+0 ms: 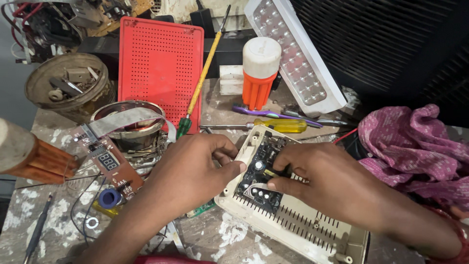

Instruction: The person wipes a circuit board and a white plastic enclosure with a pink cloth, repositions the board inside the enclosure, handles a small green board and wires, and uses a screwdriver on the assembly at the end.

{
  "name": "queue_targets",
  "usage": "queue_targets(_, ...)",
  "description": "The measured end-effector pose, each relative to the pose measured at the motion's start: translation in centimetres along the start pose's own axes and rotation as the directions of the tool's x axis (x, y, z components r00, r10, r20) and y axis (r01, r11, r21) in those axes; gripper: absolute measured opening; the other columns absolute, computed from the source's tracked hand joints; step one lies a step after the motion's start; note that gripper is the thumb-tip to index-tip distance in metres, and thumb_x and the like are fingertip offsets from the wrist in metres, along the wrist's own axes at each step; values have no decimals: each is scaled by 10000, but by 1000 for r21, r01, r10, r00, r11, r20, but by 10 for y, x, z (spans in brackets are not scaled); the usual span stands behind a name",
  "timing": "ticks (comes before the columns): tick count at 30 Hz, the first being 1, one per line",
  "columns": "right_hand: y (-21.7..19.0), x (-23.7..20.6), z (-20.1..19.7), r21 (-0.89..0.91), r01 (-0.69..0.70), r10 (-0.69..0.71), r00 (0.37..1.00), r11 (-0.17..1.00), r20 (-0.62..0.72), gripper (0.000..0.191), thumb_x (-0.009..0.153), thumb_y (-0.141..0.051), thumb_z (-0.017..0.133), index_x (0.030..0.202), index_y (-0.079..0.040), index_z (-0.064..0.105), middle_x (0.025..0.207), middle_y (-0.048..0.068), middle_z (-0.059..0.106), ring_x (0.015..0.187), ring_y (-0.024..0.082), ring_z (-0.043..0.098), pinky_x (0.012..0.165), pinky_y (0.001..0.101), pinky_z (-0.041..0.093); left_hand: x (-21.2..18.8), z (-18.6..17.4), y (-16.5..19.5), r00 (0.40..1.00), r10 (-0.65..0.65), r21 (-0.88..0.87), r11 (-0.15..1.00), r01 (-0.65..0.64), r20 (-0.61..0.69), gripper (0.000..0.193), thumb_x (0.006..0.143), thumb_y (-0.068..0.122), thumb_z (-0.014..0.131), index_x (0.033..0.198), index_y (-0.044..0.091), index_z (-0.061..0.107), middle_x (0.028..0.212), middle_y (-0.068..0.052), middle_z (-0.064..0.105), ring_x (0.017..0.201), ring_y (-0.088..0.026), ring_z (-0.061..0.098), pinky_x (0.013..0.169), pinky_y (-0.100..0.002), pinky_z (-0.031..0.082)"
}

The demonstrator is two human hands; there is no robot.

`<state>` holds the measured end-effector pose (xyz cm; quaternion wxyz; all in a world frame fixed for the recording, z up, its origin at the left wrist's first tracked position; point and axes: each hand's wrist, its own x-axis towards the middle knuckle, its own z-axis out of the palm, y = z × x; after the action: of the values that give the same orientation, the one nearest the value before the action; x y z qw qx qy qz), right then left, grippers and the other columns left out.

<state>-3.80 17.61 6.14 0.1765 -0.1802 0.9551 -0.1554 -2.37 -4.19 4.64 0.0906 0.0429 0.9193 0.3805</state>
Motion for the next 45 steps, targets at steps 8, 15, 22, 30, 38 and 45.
queue_targets(8, -1, 0, 1, 24, 26, -27, 1000, 999, 14, 381, 800, -413, 773, 1041, -118, 758, 831, 110, 741, 748, 262, 728, 699, 412, 548, 0, 0, -2, 1000, 8, -14, 1000, -8, -3, 309, 763, 311, 796, 991, 104, 773, 789, -66, 785, 600, -211, 733, 614, -357, 557)
queue_targets(15, 4, 2, 5, 39, 81, -81, 997, 996, -7, 357, 793, -392, 773, 1014, -112, 757, 842, 98, 744, 754, 264, 725, 694, 409, 544, 1, 1, -3, 1000, 26, -11, 1000, -26, -2, 316, 764, 315, 795, 996, 102, 774, 796, -63, 785, 607, -203, 733, 617, -357, 557)
queue_targets(22, 5, 1, 5, 4, 16, -16, 999, 1000, 30, 378, 803, -425, 787, 1040, -132, 754, 841, 97, 736, 760, 265, 726, 709, 412, 549, 1, 0, -1, 1000, 14, -7, 1000, -14, -4, 311, 767, 313, 791, 996, 104, 775, 790, -60, 786, 599, -207, 734, 614, -359, 558)
queue_targets(30, 7, 3, 5, -10, 142, -142, 990, 990, -11, 360, 814, -415, 774, 989, -102, 746, 837, 117, 734, 774, 294, 712, 701, 430, 537, 2, -2, -1, 1000, 0, -2, 1000, 0, 2, 318, 763, 322, 796, 1000, 110, 776, 791, -63, 784, 607, -208, 735, 617, -360, 558)
queue_targets(38, 9, 5, -8, 0, -107, 106, 990, 994, 96, 424, 805, -430, 805, 1138, -171, 761, 679, 43, 652, 608, 165, 614, 597, 364, 499, 2, -3, -3, 1000, -10, -29, 1000, 10, 9, 314, 768, 317, 790, 998, 105, 772, 783, -79, 781, 618, -217, 733, 637, -363, 558)
queue_targets(45, 36, 6, -32, 119, -239, 247, 967, 964, -58, 314, 877, -352, 828, 1097, -128, 830, 487, 1, 334, 439, 128, 312, 436, 359, 328, 2, 4, -6, 998, 45, -11, 999, -45, -48, 282, 766, 311, 766, 955, 102, 773, 801, -85, 780, 669, -267, 736, 653, -393, 548)
